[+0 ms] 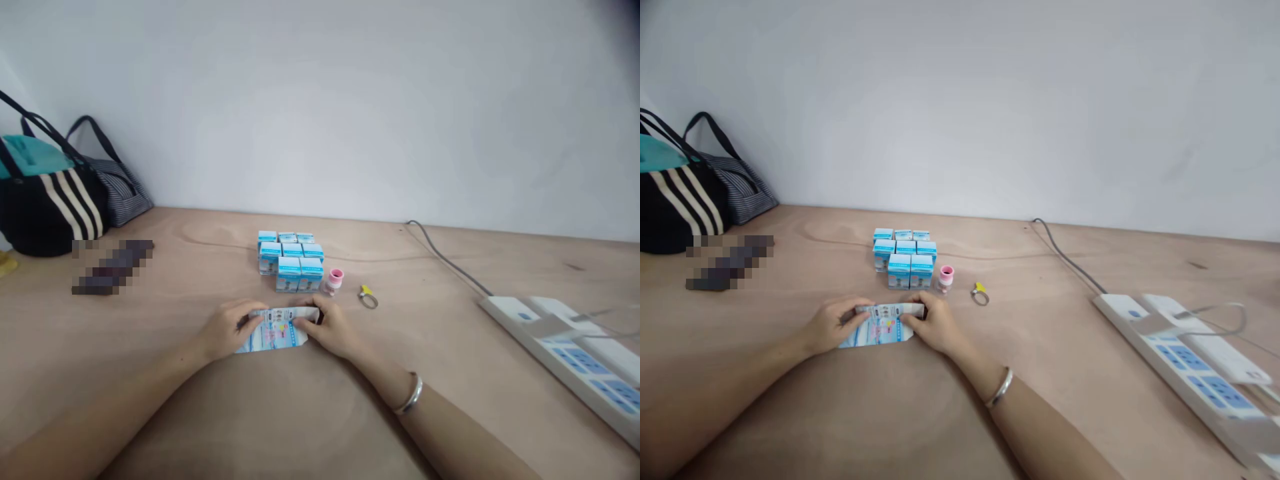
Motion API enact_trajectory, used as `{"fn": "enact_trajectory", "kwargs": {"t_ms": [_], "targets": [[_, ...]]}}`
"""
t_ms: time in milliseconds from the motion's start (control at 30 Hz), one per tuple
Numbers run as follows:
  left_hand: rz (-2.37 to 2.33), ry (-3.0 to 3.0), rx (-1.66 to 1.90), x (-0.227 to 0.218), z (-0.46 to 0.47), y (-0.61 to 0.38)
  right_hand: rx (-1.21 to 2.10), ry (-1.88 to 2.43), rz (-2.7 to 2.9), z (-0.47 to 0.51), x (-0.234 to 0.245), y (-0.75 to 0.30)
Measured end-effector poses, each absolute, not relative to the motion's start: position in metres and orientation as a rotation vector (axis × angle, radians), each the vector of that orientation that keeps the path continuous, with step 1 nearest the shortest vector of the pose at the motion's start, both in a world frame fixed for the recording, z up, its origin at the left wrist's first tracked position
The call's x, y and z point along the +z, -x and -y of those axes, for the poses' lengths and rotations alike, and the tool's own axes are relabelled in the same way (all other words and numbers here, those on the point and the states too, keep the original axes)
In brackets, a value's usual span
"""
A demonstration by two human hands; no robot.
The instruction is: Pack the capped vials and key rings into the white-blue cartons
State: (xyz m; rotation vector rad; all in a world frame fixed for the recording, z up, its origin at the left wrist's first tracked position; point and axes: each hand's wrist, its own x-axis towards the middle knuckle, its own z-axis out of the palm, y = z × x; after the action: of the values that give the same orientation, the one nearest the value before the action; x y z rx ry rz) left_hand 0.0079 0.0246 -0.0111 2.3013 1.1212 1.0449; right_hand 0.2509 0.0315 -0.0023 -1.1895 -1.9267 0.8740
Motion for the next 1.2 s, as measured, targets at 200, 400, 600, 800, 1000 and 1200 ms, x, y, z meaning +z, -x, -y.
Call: {"fn": "enact_trajectory", "kwargs": {"t_ms": [200,400,600,800,1000,1200], "targets": [[-1.236,-1.617,1.376,-0.002,-0.035,0.028,0.877,1.125,1.924,-0.032,-0.006,-0.254],[-1.671,-1.326,1.634,-0.011,-0.067,0.074,0.815,1.114,1.982,-0.032,-0.01,-0.256],[-2.2,-1.853,1.281,-0.022,-0.069,0.076,0.744,1.131,2.033,-0.03,-0.006,-0.254],[-1.956,-2.54,1.036,-0.014,-0.051,0.051,0.708,1.129,2.071,-0.029,-0.005,-0.254],[-1.806,-2.672,0.931,-0.016,-0.049,0.05,0.718,1.138,2.073,-0.03,-0.006,-0.255],[-1.543,-2.927,1.053,0.011,-0.058,-0.001,0.714,1.133,2.079,-0.029,-0.004,-0.254]]}}
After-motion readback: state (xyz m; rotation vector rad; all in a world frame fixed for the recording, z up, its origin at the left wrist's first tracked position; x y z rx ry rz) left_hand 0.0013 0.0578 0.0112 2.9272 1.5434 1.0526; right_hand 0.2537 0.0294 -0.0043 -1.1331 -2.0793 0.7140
